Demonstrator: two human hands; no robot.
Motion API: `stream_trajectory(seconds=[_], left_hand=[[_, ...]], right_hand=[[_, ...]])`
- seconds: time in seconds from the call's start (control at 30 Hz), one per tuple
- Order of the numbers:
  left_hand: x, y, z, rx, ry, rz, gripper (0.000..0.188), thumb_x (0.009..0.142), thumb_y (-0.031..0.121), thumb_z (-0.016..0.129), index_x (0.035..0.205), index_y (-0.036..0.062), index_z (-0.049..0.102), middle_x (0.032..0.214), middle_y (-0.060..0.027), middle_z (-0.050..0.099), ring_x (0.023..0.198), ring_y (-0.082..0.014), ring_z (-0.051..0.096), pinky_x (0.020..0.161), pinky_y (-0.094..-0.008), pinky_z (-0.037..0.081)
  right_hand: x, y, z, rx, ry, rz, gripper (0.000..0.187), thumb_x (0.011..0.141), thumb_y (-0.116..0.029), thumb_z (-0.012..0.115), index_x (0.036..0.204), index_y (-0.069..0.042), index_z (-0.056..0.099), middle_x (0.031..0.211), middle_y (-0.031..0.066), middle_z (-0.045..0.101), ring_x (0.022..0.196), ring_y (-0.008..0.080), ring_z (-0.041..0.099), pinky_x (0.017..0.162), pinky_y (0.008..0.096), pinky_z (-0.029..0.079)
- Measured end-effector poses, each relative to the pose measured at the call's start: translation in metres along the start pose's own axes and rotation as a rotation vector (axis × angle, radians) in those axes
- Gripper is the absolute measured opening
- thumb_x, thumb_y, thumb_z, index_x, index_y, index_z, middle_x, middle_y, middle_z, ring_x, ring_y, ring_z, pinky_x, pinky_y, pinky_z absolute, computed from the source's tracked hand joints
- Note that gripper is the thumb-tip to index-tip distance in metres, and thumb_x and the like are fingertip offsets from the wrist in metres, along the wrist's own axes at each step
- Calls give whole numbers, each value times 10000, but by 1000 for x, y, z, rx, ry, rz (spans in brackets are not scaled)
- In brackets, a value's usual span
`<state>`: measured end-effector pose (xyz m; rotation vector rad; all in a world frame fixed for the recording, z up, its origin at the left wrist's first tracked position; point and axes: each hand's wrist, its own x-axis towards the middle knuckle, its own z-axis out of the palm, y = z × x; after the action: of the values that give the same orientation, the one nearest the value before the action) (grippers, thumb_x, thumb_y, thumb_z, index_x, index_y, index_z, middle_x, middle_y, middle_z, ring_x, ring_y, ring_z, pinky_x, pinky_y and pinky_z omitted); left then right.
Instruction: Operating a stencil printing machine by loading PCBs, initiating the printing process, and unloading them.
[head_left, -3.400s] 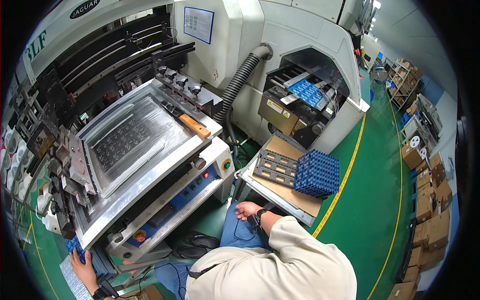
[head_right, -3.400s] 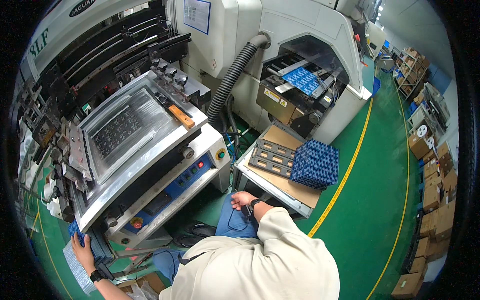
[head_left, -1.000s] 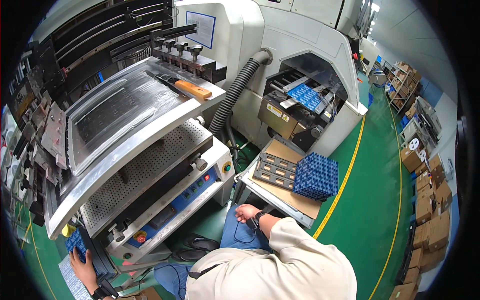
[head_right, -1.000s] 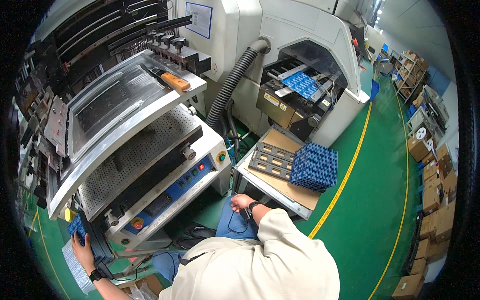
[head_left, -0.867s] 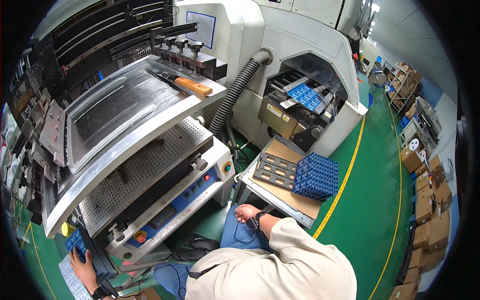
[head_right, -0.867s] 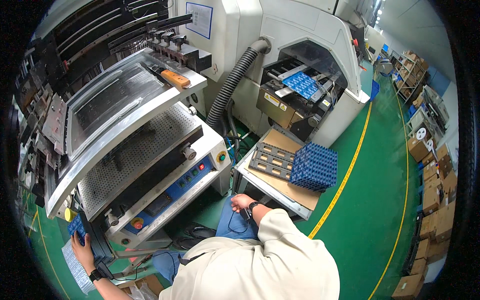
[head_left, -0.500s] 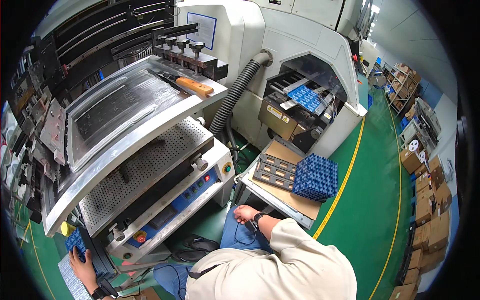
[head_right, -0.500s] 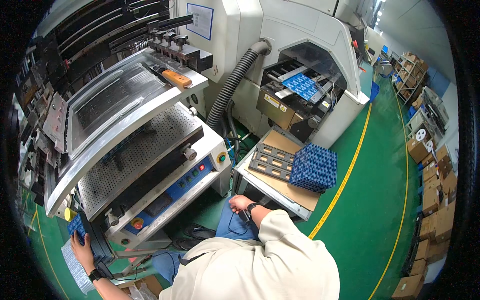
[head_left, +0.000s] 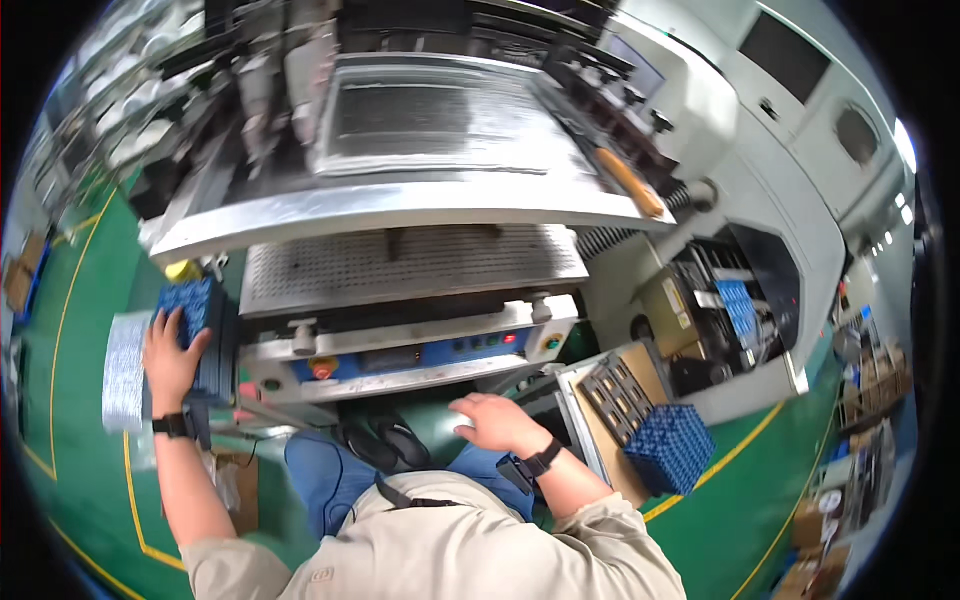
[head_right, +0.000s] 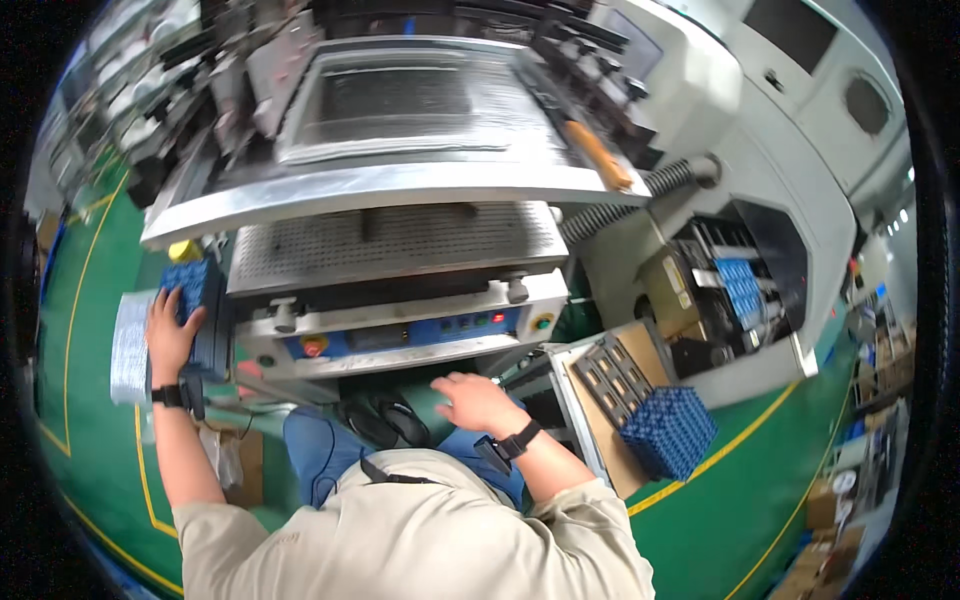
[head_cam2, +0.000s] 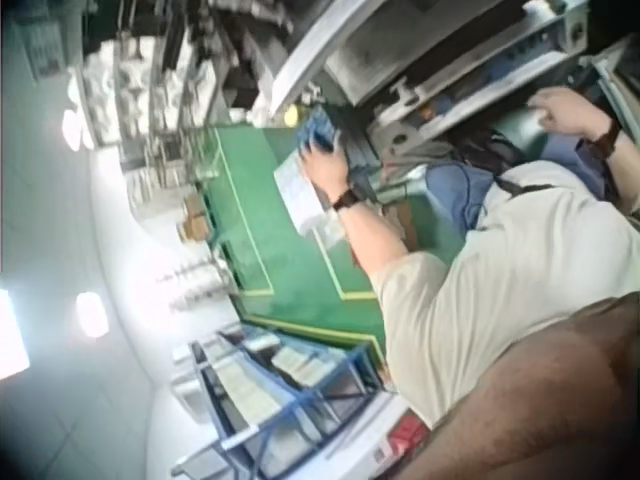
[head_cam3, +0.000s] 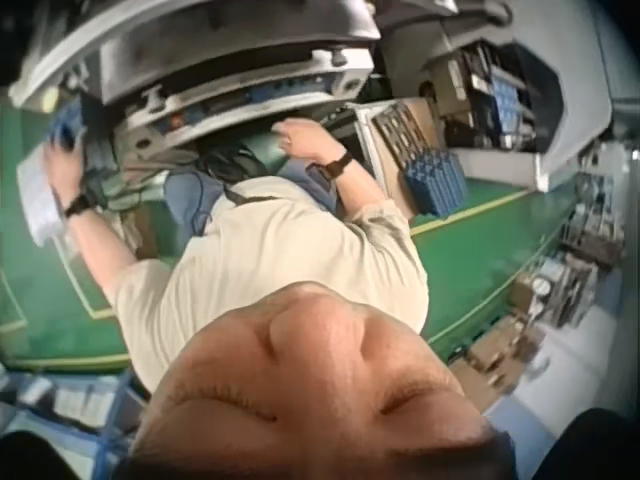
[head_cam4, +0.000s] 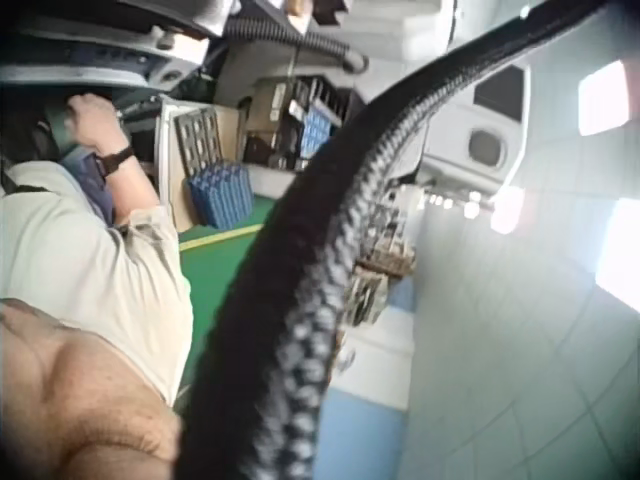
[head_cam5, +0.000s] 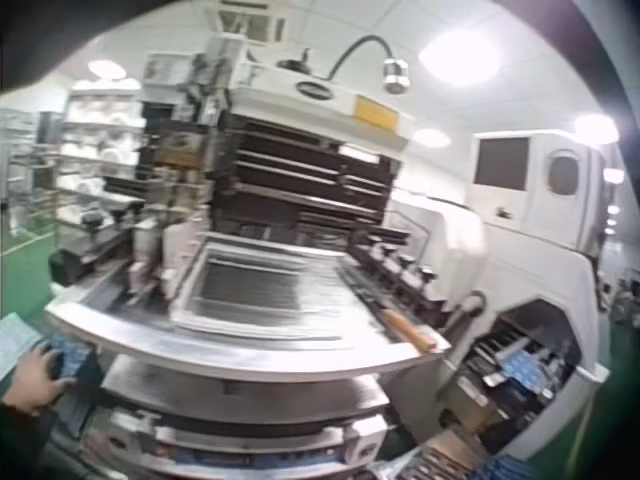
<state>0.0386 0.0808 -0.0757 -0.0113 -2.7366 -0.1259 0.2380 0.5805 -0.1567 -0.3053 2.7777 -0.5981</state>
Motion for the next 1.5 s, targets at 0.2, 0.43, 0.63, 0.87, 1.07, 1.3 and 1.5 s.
stream_trajectory(seconds=[0.2,0.43,0.63,0.87,1.07,1.3,1.5], left_hand=[[-12,-1,-11,18,8,-72,642,848,482,717,1383,156,575,1476,-160,492,1345,-369,453,1091,-500,383],[-12,4,-13,18,-30,-110,663,839,503,718,1391,167,572,1503,-134,469,1374,-369,418,1090,-530,371],[-13,6,-17,6,-21,-112,669,838,513,717,1389,162,572,1501,-137,472,1372,-390,415,1102,-534,355],[-13,7,-22,-6,-30,-128,671,841,511,717,1391,155,570,1507,-140,466,1380,-398,406,1113,-535,339],[-12,10,-28,-20,-55,-147,669,842,507,720,1391,154,573,1509,-151,465,1390,-403,395,1122,-531,329],[-12,12,-31,-34,-62,-159,673,837,512,724,1382,143,582,1513,-155,463,1397,-407,387,1127,-525,326],[-13,12,-32,-30,-68,-165,682,835,522,721,1381,138,582,1514,-155,463,1398,-409,385,1127,-527,324]], right_hand=[[17,-71,-119,-33,426,-393,339,820,-173,740,1129,-50,673,1037,142,695,990,361,642,882,444,522],[73,-16,-196,-225,908,-271,179,850,-104,690,1005,-13,692,982,192,681,969,388,628,850,448,510],[116,22,-217,-331,853,-10,305,936,-204,629,1151,12,651,1120,249,660,1081,451,596,927,476,484],[145,35,-212,-167,788,-56,388,967,-255,607,1245,16,612,1245,248,630,1194,420,565,1009,459,447],[152,41,-215,-90,736,-35,413,972,-263,611,1282,10,597,1301,236,613,1241,383,553,1044,439,425],[150,43,-217,107,734,-35,388,989,-240,573,1305,-16,599,1318,216,612,1259,368,547,1046,413,427],[138,62,-228,-126,727,-94,358,1001,-233,563,1283,-17,598,1294,165,622,1219,336,572,1025,419,445]])
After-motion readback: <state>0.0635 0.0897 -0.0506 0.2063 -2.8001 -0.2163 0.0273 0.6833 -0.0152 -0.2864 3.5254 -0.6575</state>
